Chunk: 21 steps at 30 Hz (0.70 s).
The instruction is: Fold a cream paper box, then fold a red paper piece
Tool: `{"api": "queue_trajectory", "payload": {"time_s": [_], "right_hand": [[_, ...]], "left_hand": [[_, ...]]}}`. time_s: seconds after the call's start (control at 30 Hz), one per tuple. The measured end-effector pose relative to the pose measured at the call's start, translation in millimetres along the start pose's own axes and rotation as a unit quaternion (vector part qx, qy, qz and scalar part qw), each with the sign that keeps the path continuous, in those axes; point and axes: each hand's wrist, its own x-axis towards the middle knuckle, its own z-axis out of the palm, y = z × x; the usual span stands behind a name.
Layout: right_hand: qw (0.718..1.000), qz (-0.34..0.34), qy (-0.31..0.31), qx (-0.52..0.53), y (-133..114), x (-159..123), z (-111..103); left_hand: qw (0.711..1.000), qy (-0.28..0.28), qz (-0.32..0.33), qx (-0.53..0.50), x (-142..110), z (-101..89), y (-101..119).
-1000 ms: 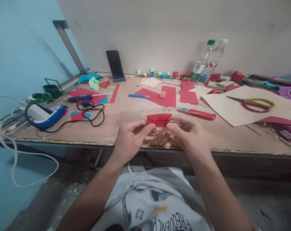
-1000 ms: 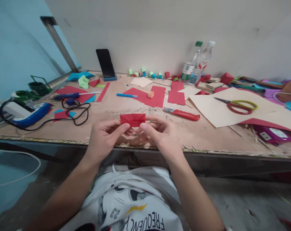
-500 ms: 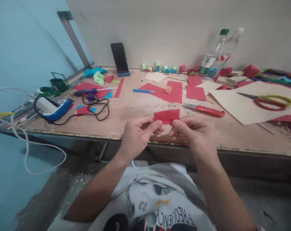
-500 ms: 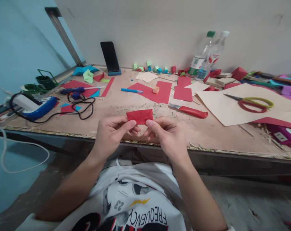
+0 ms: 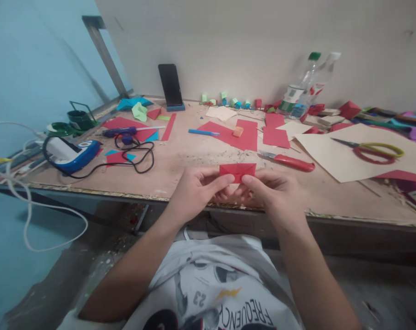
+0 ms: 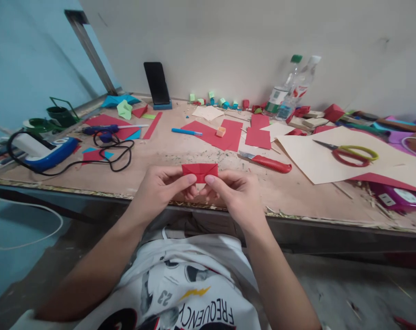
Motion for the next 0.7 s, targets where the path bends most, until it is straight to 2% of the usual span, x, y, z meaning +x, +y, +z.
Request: {"api": "queue_trajectory", "payload": {"time_s": [0.17, 0.43, 0.63, 0.7], "right_hand": [[0.999, -0.023, 0.018, -0.026, -3.4, -0.8, 3.1], [0.998, -0.028, 0.041, -0.040, -4.5, 0.5, 5.8], [0.999, 0.017, -0.037, 0.003, -4.3, 2.5, 5.4], [0.999, 0.016, -0.045, 0.004, -4.4, 1.7, 5.5]], "left_hand": [[0.999, 0.031, 0.030, 0.030, -0.2, 1.0, -2.5], [0.998, 0.053, 0.030, 0.035, -2.1, 5.2, -2.2], [1.000, 0.024, 0.016, 0.006, -1.0, 1.8, -7.4], [1.000, 0.012, 0.007, 0.001, -1.8, 0.0, -8.1]]}}
